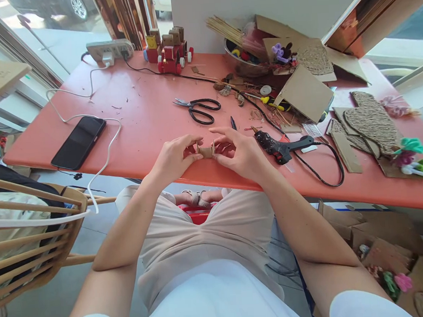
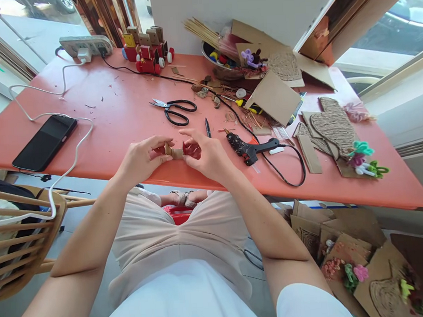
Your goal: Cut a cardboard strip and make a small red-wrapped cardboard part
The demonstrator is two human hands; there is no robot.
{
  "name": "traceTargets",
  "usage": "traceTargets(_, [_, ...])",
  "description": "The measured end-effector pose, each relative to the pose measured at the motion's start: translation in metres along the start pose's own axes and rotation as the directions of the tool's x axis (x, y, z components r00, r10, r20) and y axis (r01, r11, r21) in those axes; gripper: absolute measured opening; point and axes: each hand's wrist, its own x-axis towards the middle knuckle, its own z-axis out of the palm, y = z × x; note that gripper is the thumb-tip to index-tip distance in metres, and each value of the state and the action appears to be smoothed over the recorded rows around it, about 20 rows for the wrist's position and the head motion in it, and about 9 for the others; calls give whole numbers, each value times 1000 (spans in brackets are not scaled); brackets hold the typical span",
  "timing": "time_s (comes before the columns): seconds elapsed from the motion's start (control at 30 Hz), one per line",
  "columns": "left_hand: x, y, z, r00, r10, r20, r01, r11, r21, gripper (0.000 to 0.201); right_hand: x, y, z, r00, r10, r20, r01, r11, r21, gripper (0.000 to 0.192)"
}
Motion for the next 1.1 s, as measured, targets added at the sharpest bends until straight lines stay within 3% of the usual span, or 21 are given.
traceTargets(0.4, [-1, -6, 6, 999, -26, -19, 24, 993, -119, 31, -7, -4, 9, 995, -11, -103, 1, 995, -96, 27])
traceTargets(0.6, [-3, -5, 6, 997, -45, -67, 42, 998, -42, 31, -9, -1, 11, 995, 8, -101, -11, 1000, -29, 31])
traceTargets(0.77, [-4, -2, 5, 993, -84, -85, 86, 996, 10, 39, -10, 2, 15, 991, 21, -132, -25, 999, -34, 45])
traceTargets(1.1, [-2, 2, 7, 993, -82, -84, 80, 997, -20, 30, -12, 5, 18, 987, 6, -158, -14, 999, -49, 34])
